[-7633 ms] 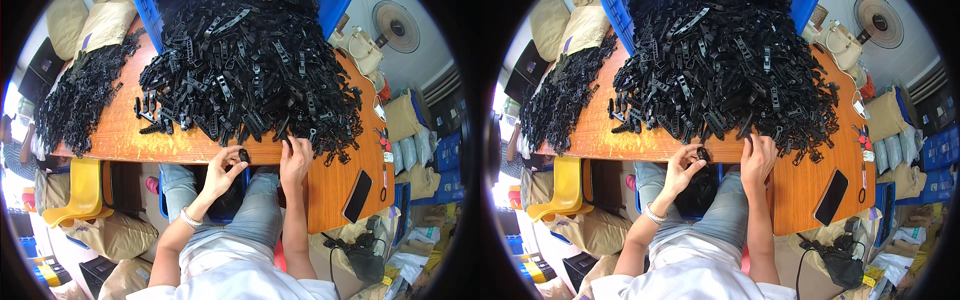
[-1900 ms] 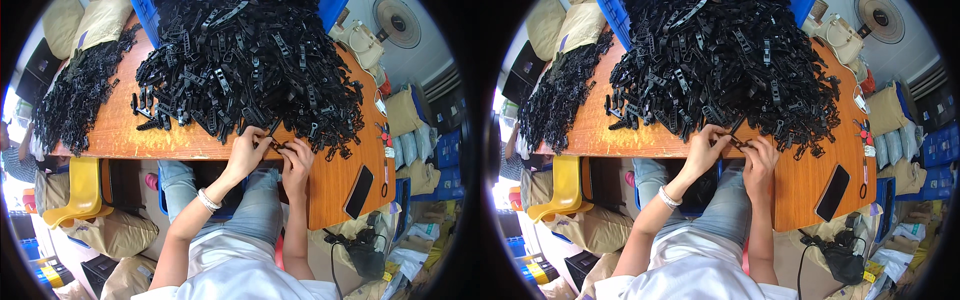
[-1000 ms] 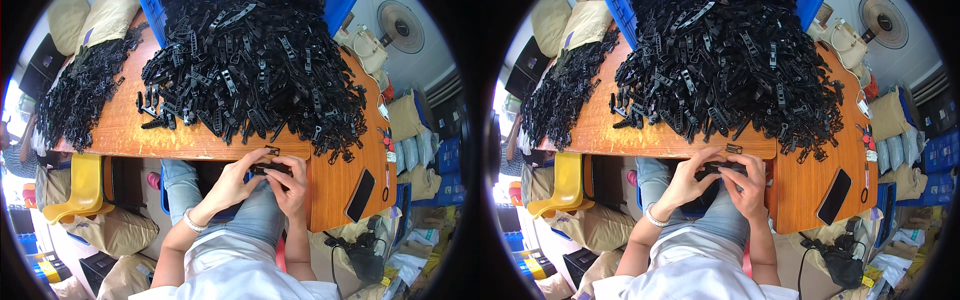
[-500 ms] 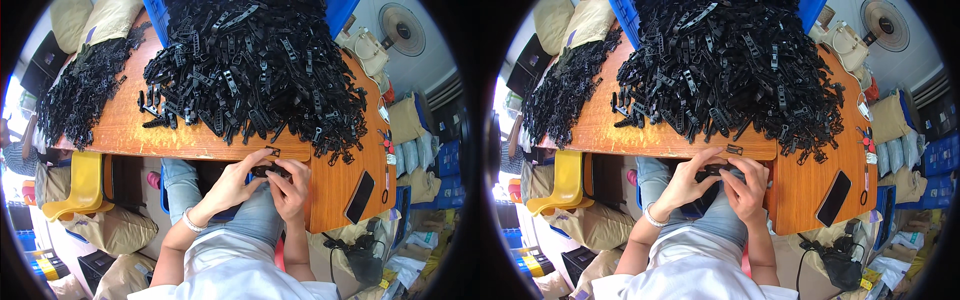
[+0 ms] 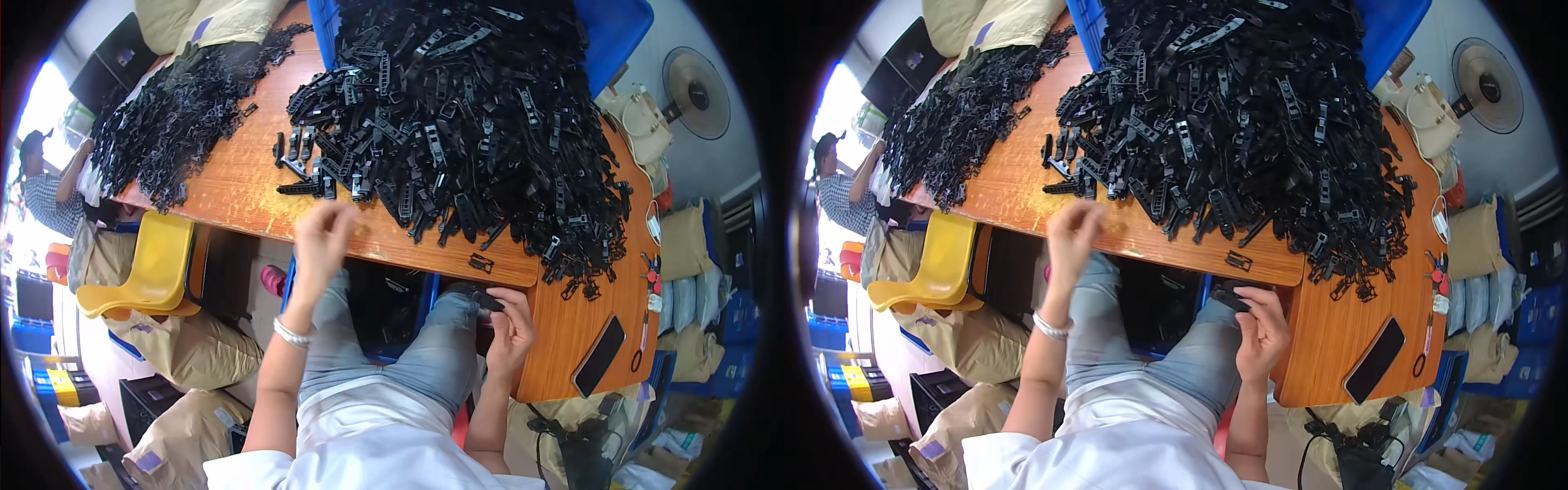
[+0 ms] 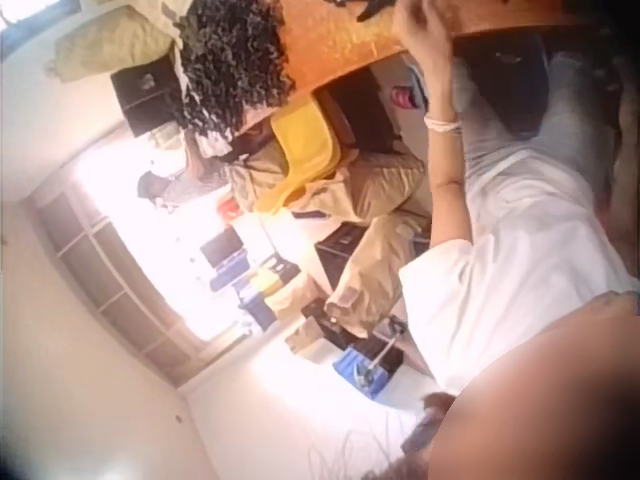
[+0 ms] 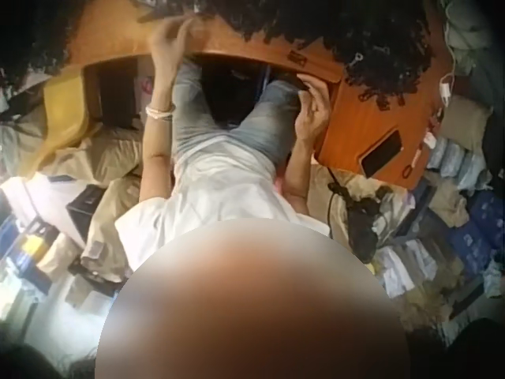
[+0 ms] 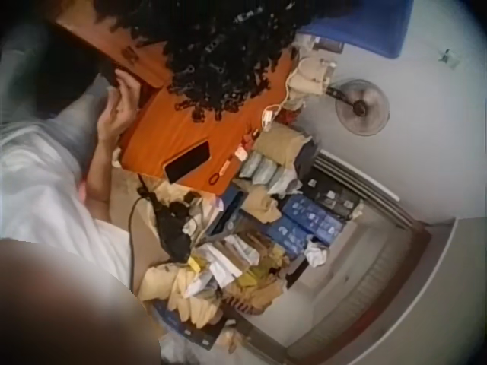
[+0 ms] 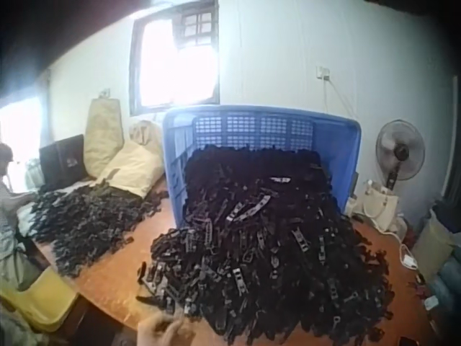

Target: Inspecting and sorting small black zipper components on a factory workbench.

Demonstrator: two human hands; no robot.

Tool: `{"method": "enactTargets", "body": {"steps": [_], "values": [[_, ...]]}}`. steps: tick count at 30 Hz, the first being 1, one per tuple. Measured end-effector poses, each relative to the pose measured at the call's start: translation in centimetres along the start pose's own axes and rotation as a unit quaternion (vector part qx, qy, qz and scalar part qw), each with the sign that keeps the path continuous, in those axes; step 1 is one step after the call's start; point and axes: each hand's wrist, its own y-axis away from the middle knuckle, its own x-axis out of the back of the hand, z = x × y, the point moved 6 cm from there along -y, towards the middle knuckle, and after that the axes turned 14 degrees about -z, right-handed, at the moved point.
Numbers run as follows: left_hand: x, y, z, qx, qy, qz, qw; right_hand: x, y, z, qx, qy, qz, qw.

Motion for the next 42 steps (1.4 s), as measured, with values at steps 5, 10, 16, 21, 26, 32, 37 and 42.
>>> {"method": "enactTargets", "body": {"steps": [5,10,16,21,26,32,37,42], "values": [[6.8,-2.0,-4.1,-0.019,-0.313,0.124,0.941,-0.1,1.5,2.4,-0.07,-0.078,0.07,0.992],[7.2,-4.3,-3.2,-0.026,-0.267,0.138,0.954,0.0,1.9,3.2,-0.084,-0.094,0.086,0.988],[8.9,-9.8,-5.5,-0.017,-0.317,0.126,0.94,-0.6,2.2,3.4,-0.09,-0.086,0.048,0.991],[7.4,-11.8,-5.0,-0.035,-0.258,0.099,0.96,-1.0,2.8,4.7,-0.116,-0.084,0.017,0.99],[6.4,-12.5,-2.6,-0.073,-0.213,0.138,0.965,-1.4,3.0,5.0,-0.134,-0.095,0.006,0.986],[2.7,-11.8,2.0,-0.152,-0.199,0.087,0.964,-1.7,2.7,5.0,-0.137,-0.089,-0.003,0.987],[-1.7,-11.8,4.5,-0.23,-0.196,-0.038,0.952,-2.1,2.8,5.0,-0.15,-0.101,-0.017,0.983],[-4.7,-12.6,7.1,-0.312,-0.296,-0.104,0.897,-2.4,2.4,4.3,-0.141,-0.103,-0.021,0.984]]}}
